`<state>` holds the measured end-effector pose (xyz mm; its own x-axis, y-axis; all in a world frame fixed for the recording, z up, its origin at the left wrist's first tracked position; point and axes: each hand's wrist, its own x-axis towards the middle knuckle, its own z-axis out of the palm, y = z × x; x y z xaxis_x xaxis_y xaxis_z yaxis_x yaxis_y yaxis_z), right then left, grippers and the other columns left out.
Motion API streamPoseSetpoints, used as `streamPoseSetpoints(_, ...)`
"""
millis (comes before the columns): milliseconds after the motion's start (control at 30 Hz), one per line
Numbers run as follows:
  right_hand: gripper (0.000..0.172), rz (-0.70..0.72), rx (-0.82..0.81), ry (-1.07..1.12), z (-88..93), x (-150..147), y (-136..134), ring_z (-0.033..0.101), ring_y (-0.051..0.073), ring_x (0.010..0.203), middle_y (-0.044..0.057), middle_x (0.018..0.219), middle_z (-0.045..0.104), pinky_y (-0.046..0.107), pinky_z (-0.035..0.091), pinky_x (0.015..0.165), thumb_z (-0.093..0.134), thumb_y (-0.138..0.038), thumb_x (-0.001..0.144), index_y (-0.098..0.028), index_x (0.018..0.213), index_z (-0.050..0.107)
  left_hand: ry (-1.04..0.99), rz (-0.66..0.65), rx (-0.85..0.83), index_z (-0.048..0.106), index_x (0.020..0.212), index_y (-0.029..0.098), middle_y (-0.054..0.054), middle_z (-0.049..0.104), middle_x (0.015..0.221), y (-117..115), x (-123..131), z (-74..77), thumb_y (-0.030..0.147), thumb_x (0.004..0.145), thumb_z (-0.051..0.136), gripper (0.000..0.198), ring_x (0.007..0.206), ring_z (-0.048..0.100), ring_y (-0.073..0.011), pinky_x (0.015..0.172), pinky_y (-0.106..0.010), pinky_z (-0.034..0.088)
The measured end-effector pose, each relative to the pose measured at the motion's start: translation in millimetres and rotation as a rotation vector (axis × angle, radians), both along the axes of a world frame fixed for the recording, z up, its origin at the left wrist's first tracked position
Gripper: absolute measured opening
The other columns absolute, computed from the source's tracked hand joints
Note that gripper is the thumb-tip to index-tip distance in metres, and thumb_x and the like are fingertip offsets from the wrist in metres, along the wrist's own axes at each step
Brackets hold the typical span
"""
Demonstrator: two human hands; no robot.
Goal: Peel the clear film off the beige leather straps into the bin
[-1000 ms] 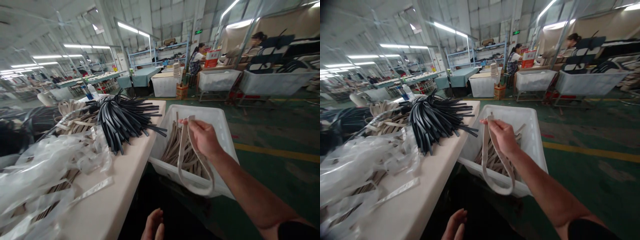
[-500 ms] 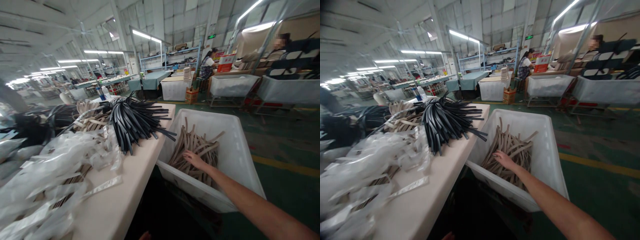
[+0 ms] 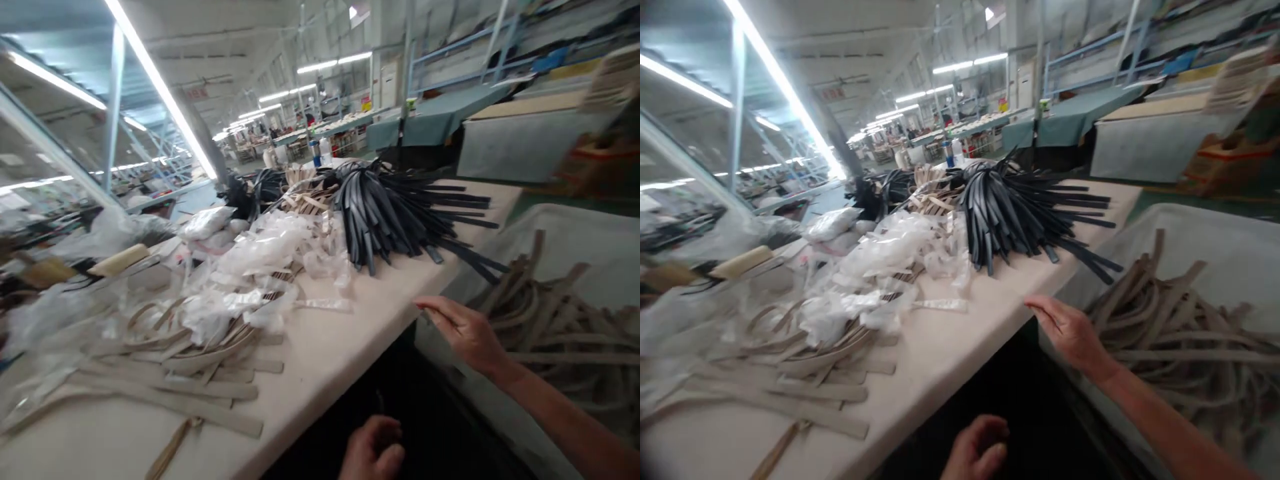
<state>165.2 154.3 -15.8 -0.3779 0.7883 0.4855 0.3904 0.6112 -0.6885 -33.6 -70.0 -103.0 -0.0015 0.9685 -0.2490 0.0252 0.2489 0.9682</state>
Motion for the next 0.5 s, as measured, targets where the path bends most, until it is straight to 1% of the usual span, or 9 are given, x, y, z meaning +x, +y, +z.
streamPoseSetpoints(67, 0.026, 0.187, 0.001, -0.006, 5.6, -48.4, -16.5, 0.069, 0.027, 0.102, 0.007, 0.111, 0.074, 0.039, 0.055, 0.094, 0.050, -0.034, 0.097, -0.025, 0.112, 0.069, 0.001, 0.004, -0.047, 0.072, 0.109, 0.017, -0.012, 0.075, 0.107, -0.9, -1.5, 15.9, 0.046, 0.078, 0.066, 0.043, 0.101, 0.067, -0.0300, 0.092, -0.042, 0.051)
streamPoseSetpoints(100, 0.026, 0.295, -0.002, -0.014, 8.3, -73.0, -26.2, 0.069, 0.026, 0.104, 0.007, 0.113, 0.073, 0.039, 0.055, 0.096, 0.049, -0.032, 0.097, -0.025, 0.114, 0.069, 0.008, 0.019, -0.075, 0.073, 0.108, 0.016, -0.012, 0.075, 0.106, -1.6, -2.3, 21.4, 0.041, 0.077, 0.065, 0.041, 0.101, 0.067, -0.0300, 0.092, -0.043, 0.051)
streamPoseSetpoints(167, 0.028, 0.505, 0.024, -0.092, 14.0, -120.5, -48.0, 0.066, 0.024, 0.111, 0.008, 0.119, 0.071, 0.037, 0.053, 0.100, 0.048, -0.025, 0.098, -0.022, 0.119, 0.066, 0.022, 0.050, -0.121, 0.074, 0.108, 0.017, -0.011, 0.076, 0.106, -3.7, -3.8, 27.6, 0.034, 0.075, 0.065, 0.038, 0.102, 0.066, -0.0302, 0.095, -0.045, 0.050)
streamPoseSetpoints(233, 0.030, 0.636, 0.106, -0.252, 19.2, -163.9, -70.2, 0.064, 0.022, 0.115, 0.009, 0.125, 0.069, 0.033, 0.051, 0.102, 0.053, -0.020, 0.097, -0.019, 0.125, 0.063, 0.025, 0.068, -0.148, 0.075, 0.107, 0.018, -0.009, 0.075, 0.108, -6.7, -6.2, 29.6, 0.032, 0.074, 0.066, 0.037, 0.104, 0.066, -0.0311, 0.097, -0.048, 0.050)
streamPoseSetpoints(300, 0.034, 0.682, 0.195, -0.399, 23.0, -201.7, -88.5, 0.064, 0.021, 0.114, 0.009, 0.125, 0.068, 0.032, 0.051, 0.101, 0.062, -0.018, 0.093, -0.017, 0.126, 0.062, 0.000, 0.072, -0.158, 0.076, 0.106, 0.020, -0.009, 0.076, 0.109, -10.2, -10.3, 30.2, 0.035, 0.074, 0.069, 0.036, 0.104, 0.066, -0.0328, 0.097, -0.051, 0.050)
streamPoseSetpoints(333, 0.032, 0.686, 0.232, -0.447, 24.1, -218.0, -95.4, 0.064, 0.023, 0.111, 0.010, 0.122, 0.069, 0.033, 0.052, 0.099, 0.066, -0.017, 0.090, -0.016, 0.123, 0.064, -0.012, 0.075, -0.154, 0.076, 0.105, 0.021, -0.009, 0.076, 0.109, -12.3, -12.9, 30.5, 0.038, 0.074, 0.071, 0.036, 0.104, 0.067, -0.0338, 0.096, -0.052, 0.050)
streamPoseSetpoints(433, 0.014, 0.670, 0.309, -0.535, 26.0, -255.7, -107.8, 0.066, 0.029, 0.096, 0.013, 0.101, 0.072, 0.039, 0.054, 0.088, 0.065, -0.008, 0.086, -0.013, 0.098, 0.071, -0.043, 0.092, -0.141, 0.076, 0.107, 0.022, -0.009, 0.076, 0.109, -20.8, -19.9, 31.5, 0.046, 0.074, 0.073, 0.042, 0.107, 0.067, -0.0358, 0.096, -0.052, 0.051)
streamPoseSetpoints(467, 0.013, 0.656, 0.332, -0.561, 26.3, -264.3, -110.1, 0.066, 0.030, 0.091, 0.014, 0.094, 0.071, 0.039, 0.054, 0.083, 0.062, -0.004, 0.085, -0.012, 0.090, 0.071, -0.043, 0.106, -0.147, 0.076, 0.108, 0.022, -0.009, 0.076, 0.109, -24.7, -21.3, 32.0, 0.048, 0.074, 0.072, 0.043, 0.107, 0.067, -0.0360, 0.096, -0.052, 0.051)
streamPoseSetpoints(500, 0.016, 0.639, 0.351, -0.581, 26.7, -271.0, -112.0, 0.066, 0.030, 0.086, 0.016, 0.089, 0.071, 0.039, 0.054, 0.078, 0.060, 0.000, 0.083, -0.011, 0.085, 0.071, -0.034, 0.122, -0.157, 0.075, 0.109, 0.023, -0.009, 0.076, 0.110, -29.0, -22.3, 33.0, 0.048, 0.074, 0.072, 0.043, 0.107, 0.067, -0.0358, 0.095, -0.051, 0.052)
